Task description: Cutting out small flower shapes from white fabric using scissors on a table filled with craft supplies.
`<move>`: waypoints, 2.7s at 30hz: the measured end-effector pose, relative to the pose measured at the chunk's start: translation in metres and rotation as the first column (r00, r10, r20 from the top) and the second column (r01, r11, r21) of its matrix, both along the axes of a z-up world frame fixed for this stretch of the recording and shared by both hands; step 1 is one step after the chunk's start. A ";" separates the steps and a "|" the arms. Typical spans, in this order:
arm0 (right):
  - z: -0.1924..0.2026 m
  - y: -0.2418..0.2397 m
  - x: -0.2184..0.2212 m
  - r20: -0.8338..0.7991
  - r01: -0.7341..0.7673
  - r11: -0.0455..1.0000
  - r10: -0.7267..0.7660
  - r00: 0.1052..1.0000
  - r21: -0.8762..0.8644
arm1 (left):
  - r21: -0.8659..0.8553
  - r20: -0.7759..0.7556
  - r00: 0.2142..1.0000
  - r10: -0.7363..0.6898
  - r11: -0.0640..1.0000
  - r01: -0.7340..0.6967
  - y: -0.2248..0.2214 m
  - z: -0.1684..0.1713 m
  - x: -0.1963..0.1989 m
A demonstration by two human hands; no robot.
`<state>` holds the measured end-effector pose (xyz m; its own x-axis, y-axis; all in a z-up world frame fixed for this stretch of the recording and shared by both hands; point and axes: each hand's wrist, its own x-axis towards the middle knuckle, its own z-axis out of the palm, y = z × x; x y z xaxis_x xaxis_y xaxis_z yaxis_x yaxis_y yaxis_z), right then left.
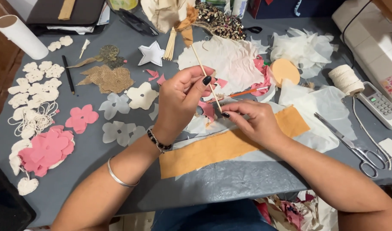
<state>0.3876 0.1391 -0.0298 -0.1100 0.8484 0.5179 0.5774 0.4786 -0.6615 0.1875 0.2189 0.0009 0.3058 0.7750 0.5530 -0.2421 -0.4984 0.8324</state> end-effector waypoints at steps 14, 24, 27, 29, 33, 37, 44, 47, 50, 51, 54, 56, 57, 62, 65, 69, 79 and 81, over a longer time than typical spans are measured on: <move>-0.014 0.005 0.005 0.355 -0.048 0.932 -0.089 0.931 0.360 | -0.034 -0.029 1.000 -0.001 0.999 0.000 -0.007 0.000 0.001; -0.004 0.005 0.005 0.512 -0.117 0.816 -0.236 0.826 0.566 | -0.044 -0.108 0.994 0.023 0.999 -0.028 -0.020 0.010 0.000; -0.008 0.006 0.008 0.546 -0.168 0.755 -0.283 0.789 0.634 | -0.045 -0.140 0.990 0.030 0.998 -0.037 -0.024 0.014 -0.001; -0.005 0.002 0.005 0.564 -0.203 0.713 -0.313 0.764 0.671 | -0.035 -0.162 0.986 0.042 0.998 -0.049 -0.027 0.017 -0.002; 0.017 -0.008 -0.007 0.563 -0.261 0.616 -0.365 0.741 0.743 | -0.044 -0.150 0.988 0.037 0.998 -0.044 -0.028 0.023 -0.004; 0.026 -0.003 0.020 0.532 -0.243 0.535 -0.490 0.691 0.809 | 0.032 -0.231 0.973 0.025 0.999 -0.018 -0.037 -0.011 0.014; 0.002 0.002 0.051 0.395 0.002 0.762 -0.337 0.854 0.647 | 0.088 -0.187 0.974 0.125 0.990 -0.110 -0.024 0.036 -0.005; 0.009 0.003 0.036 0.471 -0.089 0.829 -0.221 0.854 0.552 | 0.333 -0.054 0.986 0.159 0.934 -0.132 -0.015 0.052 -0.021; 0.003 0.006 0.034 0.548 -0.089 0.895 -0.186 0.815 0.437 | 0.289 -0.006 0.976 0.220 0.934 -0.209 0.002 0.059 -0.038; 0.002 0.008 0.033 0.536 -0.101 0.897 -0.165 0.828 0.431 | 0.326 -0.035 0.960 0.276 0.912 -0.251 0.014 0.057 -0.043; 0.003 0.004 0.024 0.494 -0.123 0.912 -0.096 0.864 0.392 | 0.418 -0.102 0.900 0.423 0.840 -0.347 0.055 0.051 -0.067; 0.003 0.003 0.021 0.462 -0.134 0.921 -0.054 0.885 0.365 | 0.478 -0.133 0.851 0.508 0.785 -0.394 0.080 0.048 -0.083; 0.000 0.004 0.022 0.481 -0.148 0.917 -0.053 0.875 0.372 | 0.532 -0.159 0.795 0.585 0.729 -0.430 0.090 0.045 -0.090; 0.005 0.000 0.016 0.495 -0.230 0.890 0.006 0.869 0.393 | 0.655 -0.241 0.687 0.685 0.637 -0.406 0.133 0.030 -0.115; 0.007 -0.003 0.008 0.503 -0.276 0.875 0.044 0.863 0.397 | 0.675 -0.293 0.814 0.502 0.711 -0.196 0.143 0.031 -0.122; 0.007 -0.007 0.004 0.530 -0.302 0.875 0.063 0.846 0.378 | 0.735 -0.489 0.550 0.677 0.659 -0.159 0.196 -0.008 -0.135; 0.001 -0.007 0.005 0.568 -0.349 0.865 0.093 0.818 0.361 | 0.844 -0.521 0.187 0.833 0.535 -0.029 0.278 -0.073 -0.147; 0.006 -0.008 0.003 0.573 -0.348 0.868 0.093 0.814 0.353 | 0.874 -0.484 0.122 0.866 0.486 0.017 0.295 -0.085 -0.153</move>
<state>0.3911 0.1313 -0.0237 -0.6254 0.4739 0.6198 0.6107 0.7918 0.0108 0.0342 0.5140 -0.0840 0.5994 0.5780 0.5538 0.7880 -0.5477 -0.2812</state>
